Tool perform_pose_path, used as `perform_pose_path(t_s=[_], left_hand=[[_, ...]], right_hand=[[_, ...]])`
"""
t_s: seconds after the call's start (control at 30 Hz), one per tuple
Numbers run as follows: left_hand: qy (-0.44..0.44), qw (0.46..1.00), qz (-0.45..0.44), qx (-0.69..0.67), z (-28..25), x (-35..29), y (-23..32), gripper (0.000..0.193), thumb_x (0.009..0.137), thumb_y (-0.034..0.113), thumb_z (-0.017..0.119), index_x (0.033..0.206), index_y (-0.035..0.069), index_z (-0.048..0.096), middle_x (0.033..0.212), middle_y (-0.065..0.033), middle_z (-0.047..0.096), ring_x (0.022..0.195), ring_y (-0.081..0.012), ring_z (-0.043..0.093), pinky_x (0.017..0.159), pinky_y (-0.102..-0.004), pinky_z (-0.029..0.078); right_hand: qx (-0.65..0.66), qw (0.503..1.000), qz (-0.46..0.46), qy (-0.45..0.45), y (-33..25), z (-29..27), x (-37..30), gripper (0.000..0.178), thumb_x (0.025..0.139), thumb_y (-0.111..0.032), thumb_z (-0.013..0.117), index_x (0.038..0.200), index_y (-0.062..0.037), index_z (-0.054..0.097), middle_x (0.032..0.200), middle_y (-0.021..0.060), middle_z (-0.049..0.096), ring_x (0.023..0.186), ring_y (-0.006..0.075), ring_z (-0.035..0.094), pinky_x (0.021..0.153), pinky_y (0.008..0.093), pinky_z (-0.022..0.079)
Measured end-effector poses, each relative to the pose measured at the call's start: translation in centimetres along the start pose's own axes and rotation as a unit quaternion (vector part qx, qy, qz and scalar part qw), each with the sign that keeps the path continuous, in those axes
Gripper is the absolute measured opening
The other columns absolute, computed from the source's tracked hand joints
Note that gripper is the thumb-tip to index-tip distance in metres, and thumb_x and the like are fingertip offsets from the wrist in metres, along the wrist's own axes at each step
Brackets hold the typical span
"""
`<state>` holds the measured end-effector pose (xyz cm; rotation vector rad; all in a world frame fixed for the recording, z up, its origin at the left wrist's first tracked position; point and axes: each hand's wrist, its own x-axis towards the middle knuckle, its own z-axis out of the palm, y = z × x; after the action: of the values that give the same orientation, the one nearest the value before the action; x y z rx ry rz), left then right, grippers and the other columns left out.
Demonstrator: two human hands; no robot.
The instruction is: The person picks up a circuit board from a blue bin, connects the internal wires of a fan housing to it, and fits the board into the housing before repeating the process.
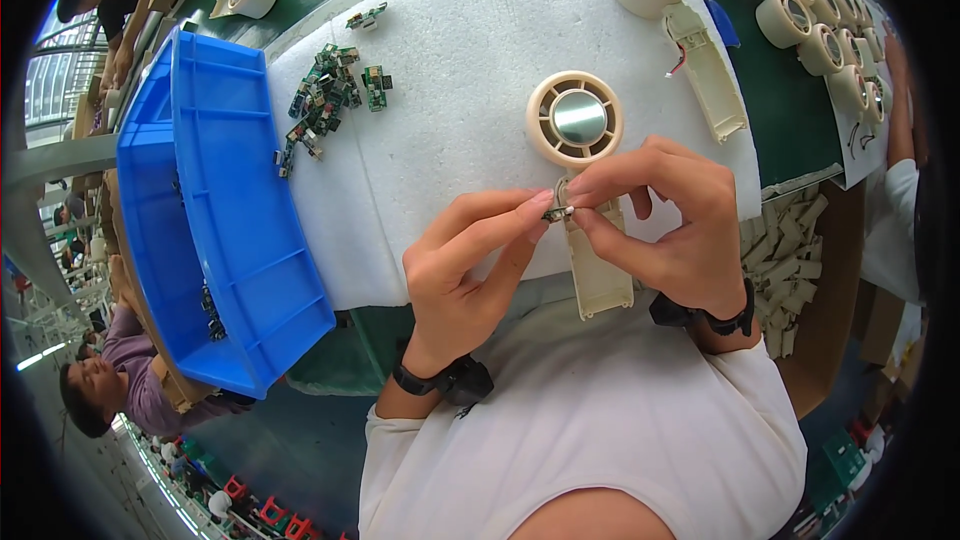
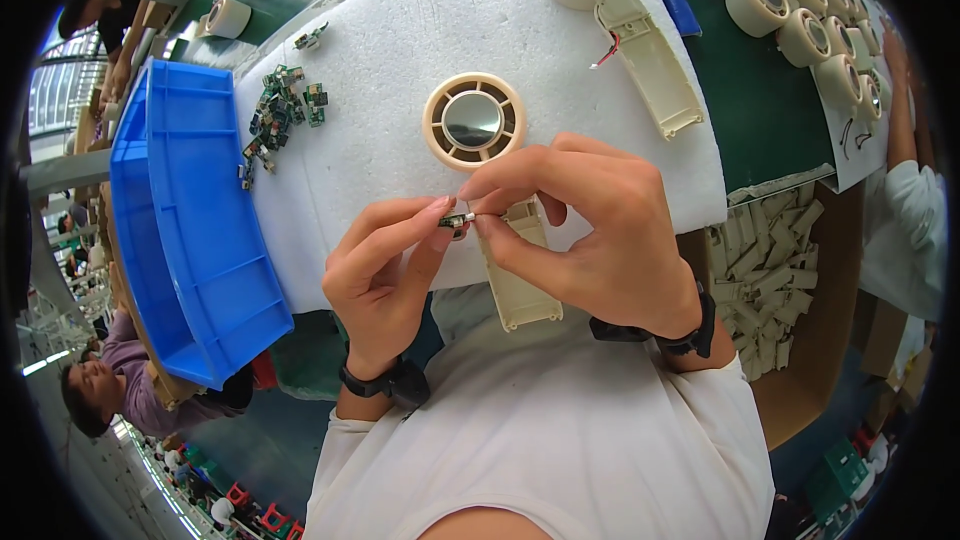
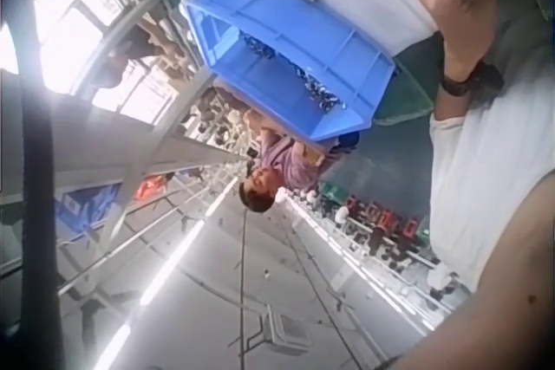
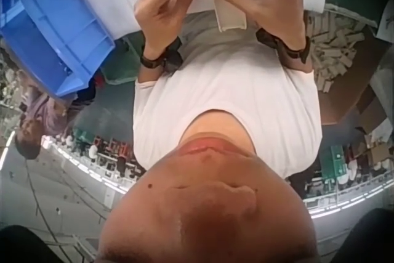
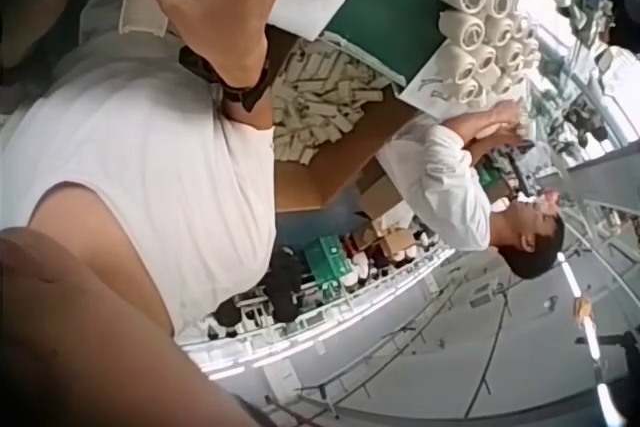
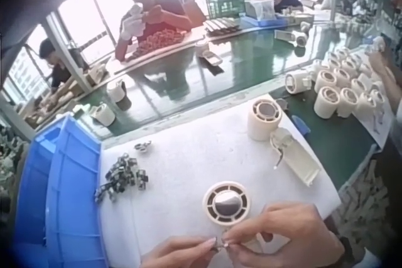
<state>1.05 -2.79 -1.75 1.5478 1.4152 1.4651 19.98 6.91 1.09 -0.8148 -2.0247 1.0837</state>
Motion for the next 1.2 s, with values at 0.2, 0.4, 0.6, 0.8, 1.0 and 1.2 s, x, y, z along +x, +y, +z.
perform_pose_path(t_s=[0.2, 0.4, 0.6, 0.8, 1.0, 1.2], left_hand=[[0.003, 0.999, 0.024, 0.028, 0.1, 0.0, 0.1, 0.038, 0.084, -0.015, 0.072, 0.117, 0.003, 0.076, 0.109, -0.0141, 0.073, 0.092, -0.0214, 0.073, 0.076, -0.0289, 0.059], [0.005, 0.997, 0.044, 0.06, 0.0, -0.2, 0.2, 0.04, 0.082, -0.016, 0.073, 0.117, 0.004, 0.076, 0.109, -0.0149, 0.073, 0.094, -0.0226, 0.074, 0.078, -0.0292, 0.06], [0.057, 0.98, 0.113, 0.155, 1.0, -1.2, 0.0, 0.041, 0.08, -0.017, 0.074, 0.117, 0.001, 0.075, 0.11, -0.0165, 0.072, 0.096, -0.0257, 0.074, 0.081, -0.0323, 0.062], [0.09, 0.962, 0.142, 0.215, 1.4, -1.7, 0.0, 0.042, 0.079, -0.02, 0.073, 0.116, -0.002, 0.074, 0.11, -0.02, 0.07, 0.093, -0.0284, 0.074, 0.077, -0.0322, 0.062], [0.101, 0.953, 0.161, 0.237, 1.8, -1.7, -0.5, 0.043, 0.079, -0.021, 0.072, 0.118, -0.002, 0.074, 0.112, -0.0216, 0.069, 0.093, -0.0284, 0.074, 0.076, -0.0312, 0.061], [0.052, 0.973, 0.114, 0.192, -0.5, -0.4, 0.2, 0.049, 0.079, -0.014, 0.076, 0.125, 0.001, 0.07, 0.128, -0.0219, 0.063, 0.103, -0.0309, 0.072, 0.084, -0.035, 0.06]], right_hand=[[-0.01, 0.999, -0.038, 0.005, 0.1, 0.1, 0.0, 0.027, 0.073, 0.004, 0.081, 0.095, -0.0102, 0.076, 0.087, -0.0017, 0.077, 0.069, 0.0085, 0.059, 0.054, 0.0239, 0.043], [-0.027, 0.996, -0.085, 0.024, 0.2, 0.3, 0.1, 0.029, 0.071, 0.005, 0.083, 0.095, -0.0097, 0.077, 0.088, -0.0008, 0.077, 0.066, 0.0102, 0.057, 0.051, 0.0236, 0.044], [0.012, 0.996, -0.074, 0.038, -0.2, 1.1, 0.0, 0.029, 0.07, 0.007, 0.083, 0.095, -0.0079, 0.076, 0.09, -0.0004, 0.077, 0.064, 0.0089, 0.056, 0.05, 0.0225, 0.043], [0.053, 0.994, -0.031, 0.094, -0.1, 3.1, -1.4, 0.029, 0.071, 0.008, 0.084, 0.094, -0.0062, 0.075, 0.092, 0.0016, 0.079, 0.064, 0.0073, 0.055, 0.05, 0.0209, 0.042], [0.028, 0.994, -0.051, 0.091, 0.0, 3.3, -1.4, 0.027, 0.072, 0.006, 0.086, 0.094, -0.0063, 0.075, 0.093, 0.0031, 0.079, 0.063, 0.0079, 0.054, 0.05, 0.0205, 0.043], [-0.021, 0.997, -0.066, 0.032, -0.5, 2.3, 0.0, 0.029, 0.071, 0.003, 0.088, 0.095, -0.0064, 0.074, 0.094, 0.0036, 0.079, 0.071, 0.0125, 0.061, 0.06, 0.0242, 0.05]])
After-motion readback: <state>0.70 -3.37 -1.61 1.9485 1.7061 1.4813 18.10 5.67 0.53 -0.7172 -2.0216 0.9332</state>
